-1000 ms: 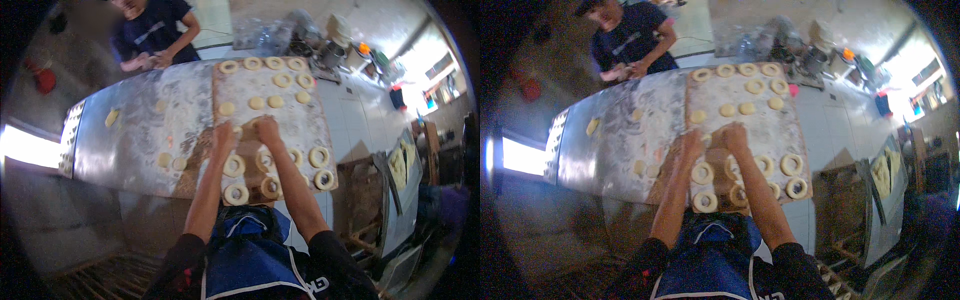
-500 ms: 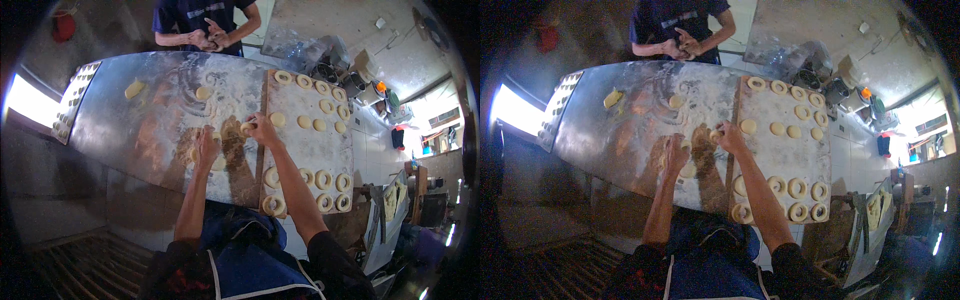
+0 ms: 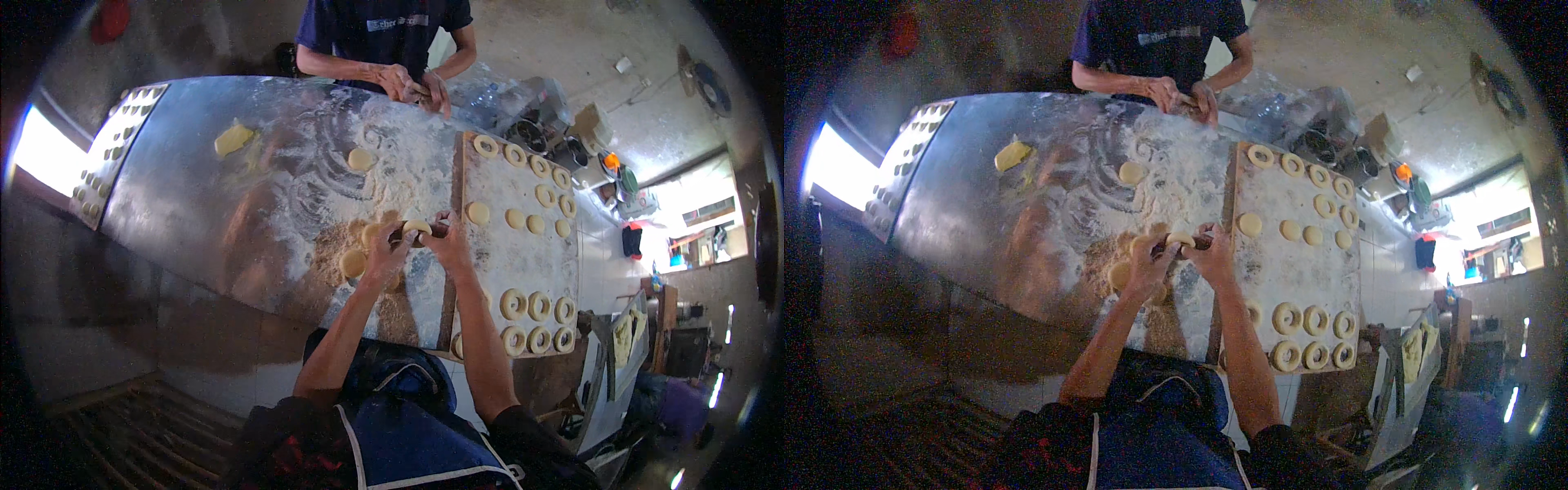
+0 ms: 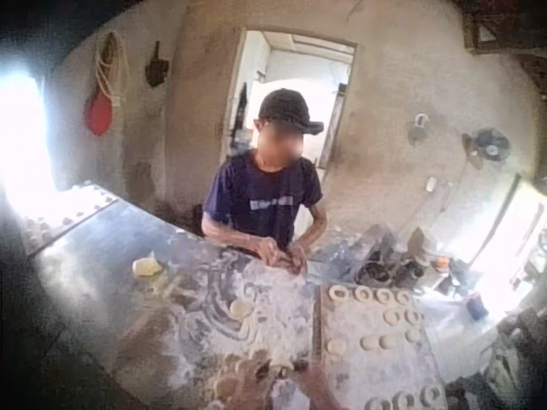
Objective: The person shapes small dough pieces into rings by hand and places them on a wooden board. The person then moves the board to a multi-tiered rack.
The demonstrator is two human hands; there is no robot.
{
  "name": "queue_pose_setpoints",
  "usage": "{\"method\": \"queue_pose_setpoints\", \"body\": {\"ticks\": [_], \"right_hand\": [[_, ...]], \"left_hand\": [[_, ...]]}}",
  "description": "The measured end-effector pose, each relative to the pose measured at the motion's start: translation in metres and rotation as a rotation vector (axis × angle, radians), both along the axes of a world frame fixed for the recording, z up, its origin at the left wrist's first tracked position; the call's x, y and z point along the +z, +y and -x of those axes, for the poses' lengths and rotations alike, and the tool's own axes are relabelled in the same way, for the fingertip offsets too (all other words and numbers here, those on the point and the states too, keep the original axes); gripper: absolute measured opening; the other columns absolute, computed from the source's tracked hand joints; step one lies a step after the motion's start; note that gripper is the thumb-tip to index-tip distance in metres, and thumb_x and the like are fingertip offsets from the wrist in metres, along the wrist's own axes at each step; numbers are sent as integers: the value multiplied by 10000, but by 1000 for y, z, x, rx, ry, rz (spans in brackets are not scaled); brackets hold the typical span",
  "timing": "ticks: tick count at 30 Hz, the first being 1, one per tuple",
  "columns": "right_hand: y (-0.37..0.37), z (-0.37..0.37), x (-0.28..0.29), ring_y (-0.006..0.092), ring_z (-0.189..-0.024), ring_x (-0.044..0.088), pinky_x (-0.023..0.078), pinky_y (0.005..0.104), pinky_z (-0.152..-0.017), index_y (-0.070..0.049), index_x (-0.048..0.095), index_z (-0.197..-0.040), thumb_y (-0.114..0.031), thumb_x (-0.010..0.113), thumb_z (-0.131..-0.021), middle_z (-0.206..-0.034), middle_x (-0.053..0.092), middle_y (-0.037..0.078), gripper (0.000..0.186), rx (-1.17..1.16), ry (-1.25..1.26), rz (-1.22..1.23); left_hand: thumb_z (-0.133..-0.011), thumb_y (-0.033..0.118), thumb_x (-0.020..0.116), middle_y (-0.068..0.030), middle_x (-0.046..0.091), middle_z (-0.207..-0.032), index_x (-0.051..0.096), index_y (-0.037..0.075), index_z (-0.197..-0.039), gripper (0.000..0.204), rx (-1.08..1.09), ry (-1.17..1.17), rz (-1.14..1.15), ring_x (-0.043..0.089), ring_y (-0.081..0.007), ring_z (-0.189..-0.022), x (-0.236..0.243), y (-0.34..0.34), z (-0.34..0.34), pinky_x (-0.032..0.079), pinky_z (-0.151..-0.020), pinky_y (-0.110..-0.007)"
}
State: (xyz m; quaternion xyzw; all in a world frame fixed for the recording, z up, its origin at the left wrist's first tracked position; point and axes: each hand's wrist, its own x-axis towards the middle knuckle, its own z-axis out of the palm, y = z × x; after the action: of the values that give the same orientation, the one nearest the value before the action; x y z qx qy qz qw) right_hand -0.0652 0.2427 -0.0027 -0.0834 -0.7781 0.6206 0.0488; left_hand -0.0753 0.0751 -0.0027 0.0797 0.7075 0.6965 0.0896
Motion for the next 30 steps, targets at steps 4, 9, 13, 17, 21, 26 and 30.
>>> {"method": "queue_pose_setpoints", "body": {"ticks": [4,9,13,17,21,26,30], "right_hand": [[-14,-19,12,186,-802,632,521,316,-691,-32,413,-1115,7,721,-721,-880,615,114,502,-70,61,57],[-18,-37,39,193,-824,634,526,328,-704,-24,402,-1165,56,645,-744,-921,626,123,492,-24,71,44],[-3,-53,47,159,-836,602,516,301,-704,-59,381,-1231,57,587,-770,-939,596,87,518,202,-98,291],[17,-55,28,170,-816,598,499,305,-713,-57,484,-1172,-130,517,-870,-955,586,64,313,-73,-110,738],[31,-59,8,158,-724,586,483,285,-675,-22,606,-995,-297,395,-950,-830,600,49,350,-186,-62,72],[46,-81,25,116,-649,554,427,263,-560,-12,625,-848,-379,347,-980,-809,627,58,478,-355,-167,713],[58,-87,41,224,-658,548,454,353,-634,31,597,-972,-323,401,-989,-750,602,107,405,-60,-49,-9]], "left_hand": [[-906,212,637,-88,609,-986,576,-15,-1139,331,-71,-86,-116,585,-148,-900,10,4,-10,494,-792,-304],[-935,226,601,-89,600,-978,503,20,-1239,380,-62,-108,-214,590,-168,-909,12,14,-15,494,-803,-308],[-924,144,584,-100,571,-1058,404,61,-1322,445,-176,-422,-671,587,-176,-900,7,15,-19,496,-775,-300],[-770,-90,508,-70,576,-994,413,84,-1237,507,-438,-291,-856,596,-173,-880,10,20,-33,522,-661,-320],[-863,106,543,-32,509,-962,423,109,-1147,308,-218,-414,-964,528,-156,-748,13,52,-39,478,-651,-290],[-932,214,485,-77,521,-804,444,68,-1022,177,-12,140,-354,580,-224,-804,4,89,-46,471,-698,-374],[-971,317,456,-12,475,-736,436,81,-916,243,55,61,-233,480,-173,-646,7,118,-57,412,-562,-353]]}}
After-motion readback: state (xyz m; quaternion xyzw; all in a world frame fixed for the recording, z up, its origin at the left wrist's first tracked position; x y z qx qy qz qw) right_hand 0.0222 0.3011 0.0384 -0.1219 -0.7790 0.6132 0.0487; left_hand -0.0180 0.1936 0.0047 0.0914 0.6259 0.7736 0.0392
